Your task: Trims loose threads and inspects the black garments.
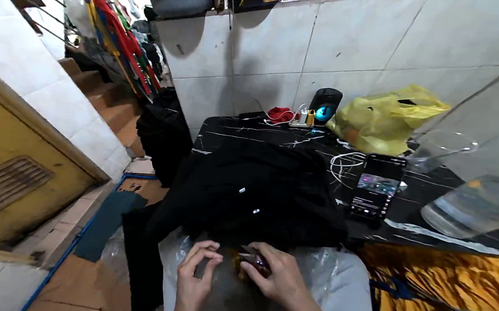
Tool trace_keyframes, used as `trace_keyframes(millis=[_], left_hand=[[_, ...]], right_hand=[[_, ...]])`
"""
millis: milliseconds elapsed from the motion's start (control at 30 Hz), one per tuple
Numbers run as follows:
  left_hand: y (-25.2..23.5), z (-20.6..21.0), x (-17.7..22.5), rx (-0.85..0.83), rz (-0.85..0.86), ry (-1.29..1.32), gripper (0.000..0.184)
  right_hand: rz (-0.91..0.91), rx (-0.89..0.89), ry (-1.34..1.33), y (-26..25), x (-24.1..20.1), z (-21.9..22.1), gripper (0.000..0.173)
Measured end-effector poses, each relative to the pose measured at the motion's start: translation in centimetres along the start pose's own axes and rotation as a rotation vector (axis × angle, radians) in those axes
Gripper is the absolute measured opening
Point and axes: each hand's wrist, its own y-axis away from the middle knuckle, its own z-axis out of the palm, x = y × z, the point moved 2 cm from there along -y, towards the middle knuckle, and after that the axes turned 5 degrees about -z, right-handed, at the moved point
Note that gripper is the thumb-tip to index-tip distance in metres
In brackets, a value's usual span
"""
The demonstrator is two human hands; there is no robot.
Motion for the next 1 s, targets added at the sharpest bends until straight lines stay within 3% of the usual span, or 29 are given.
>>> trace_keyframes(millis=[233,433,500,600,633,700,800,933,1000], left_hand=[[0.8,-0.2,-0.2,0.077,0.001,0.042,0.005],[1.5,1.2,0.3,0.089,-0.063,0.118,0.006],[2.4,1.9,-1.2,-0.028,-0.075,-0.069,0.008],[3.4,2.4,-3.2,-0.509,-0.263,-0.375,0.034],[3.4,2.4,-3.4,-0.5,-0.265,-0.374,0.034],[2.3,1.9,-2.9,-0.262,-0.171,-0.288,0.018],[0.0,0.9,-1.4,0.02,-0.065,-0.27,0.014],[-1.5,1.3,-1.3,0.051,-0.044,-0.484,0.034],[-1.5,1.8,-1.8,0.038,-0.034,-0.484,0.02]], right_hand=[[-0.101,-0.121,0.116,-1.0,-1.9,3.2,0.042],[-0.029,0.111,0.211,-1.1,-1.3,4.8,0.041],[0.029,0.175,0.165,-1.1,-0.8,4.1,0.044],[0.086,0.14,0.04,-1.3,0.1,3.5,0.043],[0.095,0.123,0.005,-1.3,0.5,3.5,0.038],[0.134,0.097,-0.073,-1.4,0.8,3.7,0.029],[0.238,0.075,-0.24,-1.5,0.9,4.6,0.032],[0.285,0.137,-0.64,-2.0,0.4,6.6,0.033],[0.289,0.13,-0.752,-2.1,-0.2,6.8,0.033]])
